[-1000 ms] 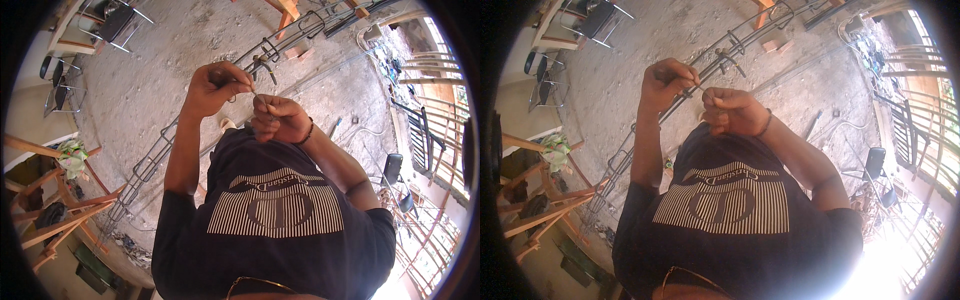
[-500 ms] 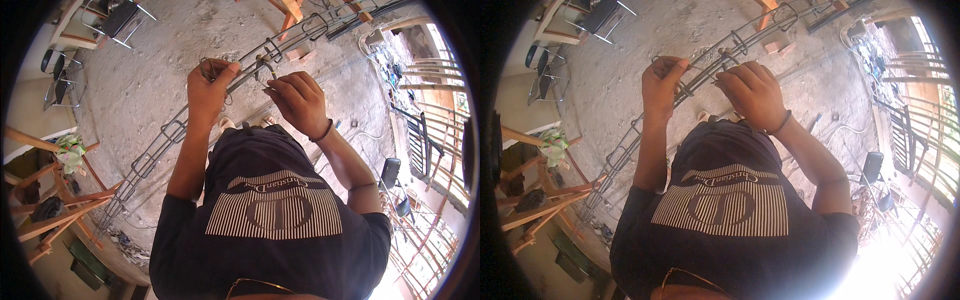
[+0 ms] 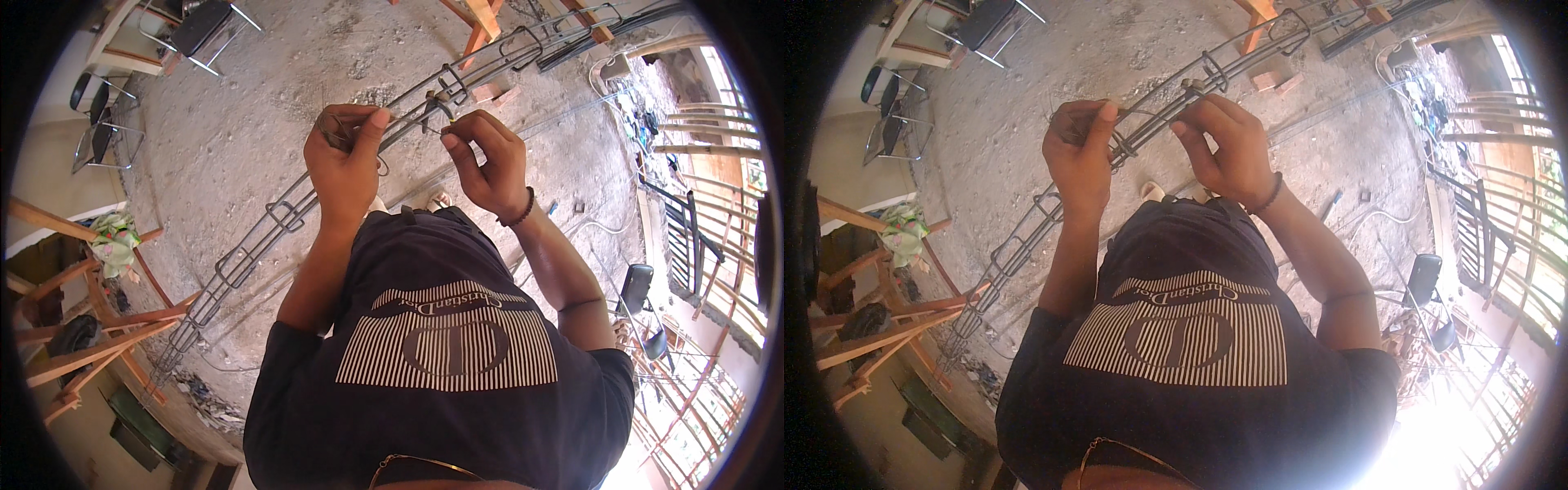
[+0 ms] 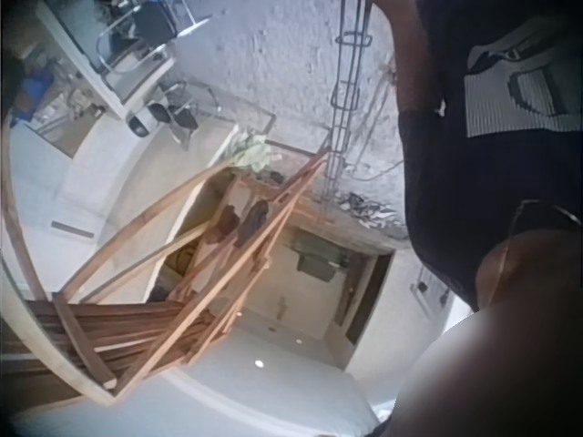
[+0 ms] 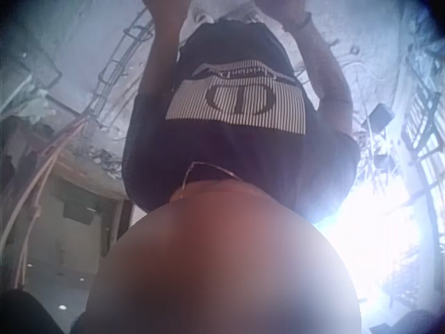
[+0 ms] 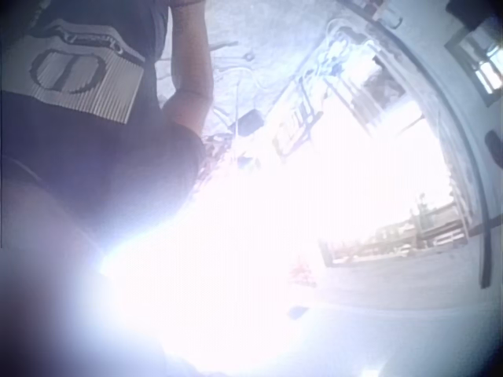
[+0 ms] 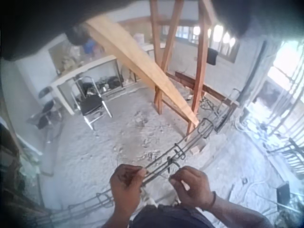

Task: The person assembles a rebar cage by hand-tying wire ties around intersecting rebar rods and then tightening them with pliers. The person repeatedly wraps wire, twists it, and uses pliers to secure each joint along the cage.

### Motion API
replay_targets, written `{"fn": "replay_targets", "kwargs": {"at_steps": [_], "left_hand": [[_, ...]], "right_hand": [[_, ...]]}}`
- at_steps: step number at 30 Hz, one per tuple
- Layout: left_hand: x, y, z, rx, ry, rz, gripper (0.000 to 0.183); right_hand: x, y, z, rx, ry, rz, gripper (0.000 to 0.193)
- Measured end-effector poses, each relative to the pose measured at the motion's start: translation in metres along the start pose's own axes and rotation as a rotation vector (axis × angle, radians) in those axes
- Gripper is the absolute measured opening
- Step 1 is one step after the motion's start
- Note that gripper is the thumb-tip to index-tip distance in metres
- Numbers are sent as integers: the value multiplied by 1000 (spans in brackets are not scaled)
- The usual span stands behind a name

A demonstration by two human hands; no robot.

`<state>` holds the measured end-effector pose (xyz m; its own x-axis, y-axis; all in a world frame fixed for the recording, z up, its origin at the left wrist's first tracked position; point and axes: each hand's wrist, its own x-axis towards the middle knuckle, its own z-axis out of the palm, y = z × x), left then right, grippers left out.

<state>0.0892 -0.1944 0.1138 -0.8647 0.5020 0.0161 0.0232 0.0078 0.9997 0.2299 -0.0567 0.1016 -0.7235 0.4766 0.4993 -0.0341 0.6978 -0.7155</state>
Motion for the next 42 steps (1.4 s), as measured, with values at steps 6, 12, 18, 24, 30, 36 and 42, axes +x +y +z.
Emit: {"fn": "replay_targets", "kwargs": {"at_steps": [6, 12, 18, 24, 30, 36, 42], "left_hand": [[2, -10, -7, -87, -45, 382, 12], [14, -17, -18, -36, -72, 273, 11], [13, -22, -24, 35, -87, -116, 24], [24, -36, -28, -466, -195, -412, 19], [23, -35, -30, -549, -254, -419, 21], [22, -34, -32, -606, -191, -398, 17], [25, -34, -39, -896, -361, -510, 9]], "right_hand": [[-10, -4, 18, 1254, -164, 976, 16], [-9, -10, 17, 1324, -318, 1235, 24], [-28, 15, 10, 131, -197, 456, 28], [-56, 121, 33, -378, -82, 380, 41], [-69, 174, 72, -146, -143, 593, 30], [-69, 141, 84, -29, 118, 515, 15], [-30, 63, 30, 659, 235, 152, 35]]}}
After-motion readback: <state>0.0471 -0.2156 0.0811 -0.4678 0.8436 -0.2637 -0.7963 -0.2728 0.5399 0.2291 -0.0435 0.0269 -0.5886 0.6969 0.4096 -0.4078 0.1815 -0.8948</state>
